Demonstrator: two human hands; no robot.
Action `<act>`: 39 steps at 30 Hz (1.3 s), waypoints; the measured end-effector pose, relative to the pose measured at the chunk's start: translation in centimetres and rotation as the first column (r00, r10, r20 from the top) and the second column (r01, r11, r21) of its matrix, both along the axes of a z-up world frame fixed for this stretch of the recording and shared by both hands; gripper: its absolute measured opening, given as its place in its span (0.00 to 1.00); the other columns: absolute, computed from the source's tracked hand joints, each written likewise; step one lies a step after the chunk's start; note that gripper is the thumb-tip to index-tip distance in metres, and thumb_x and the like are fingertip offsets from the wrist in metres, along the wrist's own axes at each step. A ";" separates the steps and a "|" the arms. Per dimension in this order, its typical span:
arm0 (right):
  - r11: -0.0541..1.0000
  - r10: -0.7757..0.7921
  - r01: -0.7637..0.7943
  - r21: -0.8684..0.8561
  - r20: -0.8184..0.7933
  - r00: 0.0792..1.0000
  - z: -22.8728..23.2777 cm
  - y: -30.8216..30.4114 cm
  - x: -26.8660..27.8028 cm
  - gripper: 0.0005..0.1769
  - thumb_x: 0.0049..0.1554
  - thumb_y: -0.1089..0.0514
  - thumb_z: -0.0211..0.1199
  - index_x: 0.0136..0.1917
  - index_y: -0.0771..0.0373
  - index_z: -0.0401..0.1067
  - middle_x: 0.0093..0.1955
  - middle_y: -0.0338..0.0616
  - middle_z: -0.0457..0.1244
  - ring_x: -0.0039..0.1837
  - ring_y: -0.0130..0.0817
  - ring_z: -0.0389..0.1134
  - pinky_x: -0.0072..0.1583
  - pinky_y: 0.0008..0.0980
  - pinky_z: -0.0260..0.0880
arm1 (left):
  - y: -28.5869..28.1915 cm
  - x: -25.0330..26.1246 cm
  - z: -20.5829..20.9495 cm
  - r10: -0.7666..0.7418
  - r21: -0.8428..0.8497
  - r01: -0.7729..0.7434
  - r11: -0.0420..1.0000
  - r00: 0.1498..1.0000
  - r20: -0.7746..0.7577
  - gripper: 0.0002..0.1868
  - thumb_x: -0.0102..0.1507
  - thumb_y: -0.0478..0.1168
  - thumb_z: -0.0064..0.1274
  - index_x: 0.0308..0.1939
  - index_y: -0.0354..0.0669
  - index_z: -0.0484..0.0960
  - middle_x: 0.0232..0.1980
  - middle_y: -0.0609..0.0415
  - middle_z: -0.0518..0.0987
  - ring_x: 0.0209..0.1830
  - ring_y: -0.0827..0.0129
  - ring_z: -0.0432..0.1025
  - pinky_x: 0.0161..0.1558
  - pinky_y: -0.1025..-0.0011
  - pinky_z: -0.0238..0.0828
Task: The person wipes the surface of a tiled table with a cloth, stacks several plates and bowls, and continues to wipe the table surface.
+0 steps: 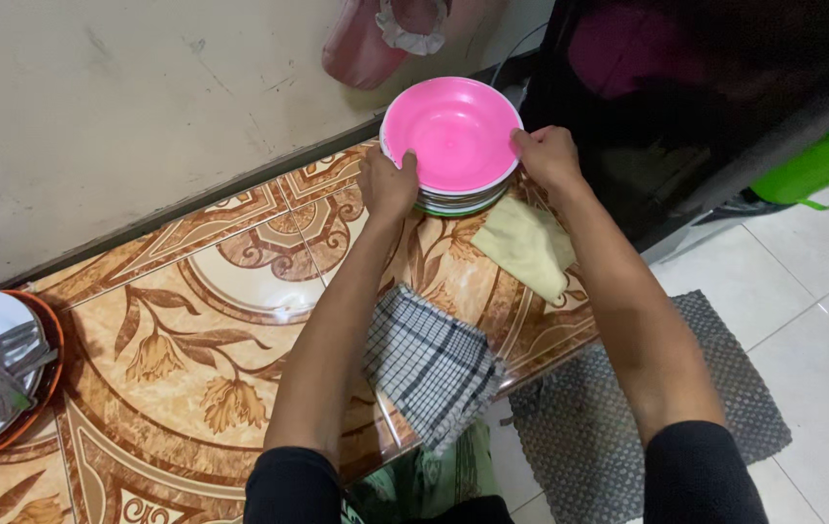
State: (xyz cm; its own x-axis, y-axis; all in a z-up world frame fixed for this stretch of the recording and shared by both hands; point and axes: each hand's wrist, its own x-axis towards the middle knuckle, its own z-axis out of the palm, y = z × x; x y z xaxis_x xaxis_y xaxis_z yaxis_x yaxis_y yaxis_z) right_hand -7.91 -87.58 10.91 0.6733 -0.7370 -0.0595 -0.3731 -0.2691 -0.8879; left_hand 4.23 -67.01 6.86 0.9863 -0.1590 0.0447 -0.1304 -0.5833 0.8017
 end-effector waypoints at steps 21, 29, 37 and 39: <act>0.957 -0.013 0.052 0.285 -0.137 0.990 0.4 -0.4 2.9 0.23 0.57 0.54 0.63 0.53 0.81 0.72 0.43 0.56 0.70 0.38 0.37 0.73 0.38 0.36 0.72 | -0.2 1.9 1.5 -0.017 -0.296 -0.104 0.949 0.924 -0.381 0.16 0.63 0.38 0.57 0.47 0.26 0.83 0.38 0.41 0.85 0.35 0.57 0.81 0.41 0.58 0.76; 0.994 -0.063 0.077 0.072 -0.171 0.983 0.4 -0.7 3.0 0.25 0.59 0.50 0.61 0.53 0.80 0.73 0.44 0.57 0.68 0.40 0.40 0.70 0.37 0.43 0.68 | -0.9 0.7 1.5 -0.009 -0.312 -0.072 0.947 0.967 -0.253 0.15 0.63 0.36 0.52 0.46 0.25 0.83 0.37 0.39 0.85 0.33 0.59 0.81 0.39 0.61 0.74; 0.997 0.061 -0.055 -0.058 0.118 0.991 3.7 1.5 0.7 0.18 0.58 0.57 0.61 0.47 0.81 0.74 0.37 0.51 0.69 0.37 0.32 0.72 0.37 0.31 0.71 | 1.9 -0.9 3.1 -0.034 -0.503 -0.049 0.863 0.987 -0.155 0.17 0.62 0.34 0.52 0.51 0.24 0.78 0.44 0.38 0.84 0.41 0.59 0.81 0.44 0.61 0.77; 0.993 0.106 -0.102 -0.063 0.071 0.992 5.0 3.3 0.1 0.19 0.59 0.57 0.60 0.46 0.81 0.74 0.36 0.51 0.68 0.36 0.34 0.71 0.36 0.34 0.68 | 4.1 -2.1 4.2 0.031 -0.428 -0.046 0.903 0.999 -0.041 0.17 0.61 0.36 0.55 0.49 0.24 0.80 0.42 0.38 0.85 0.40 0.58 0.81 0.45 0.62 0.75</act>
State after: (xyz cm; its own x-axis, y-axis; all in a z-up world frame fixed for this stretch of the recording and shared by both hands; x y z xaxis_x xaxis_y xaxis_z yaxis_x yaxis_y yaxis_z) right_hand -7.79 -84.28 15.96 0.7474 -0.6635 0.0354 -0.2738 -0.3560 -0.8935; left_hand 2.13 -62.88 11.03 0.9933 -0.0937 0.0682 -0.0848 -0.1868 0.9787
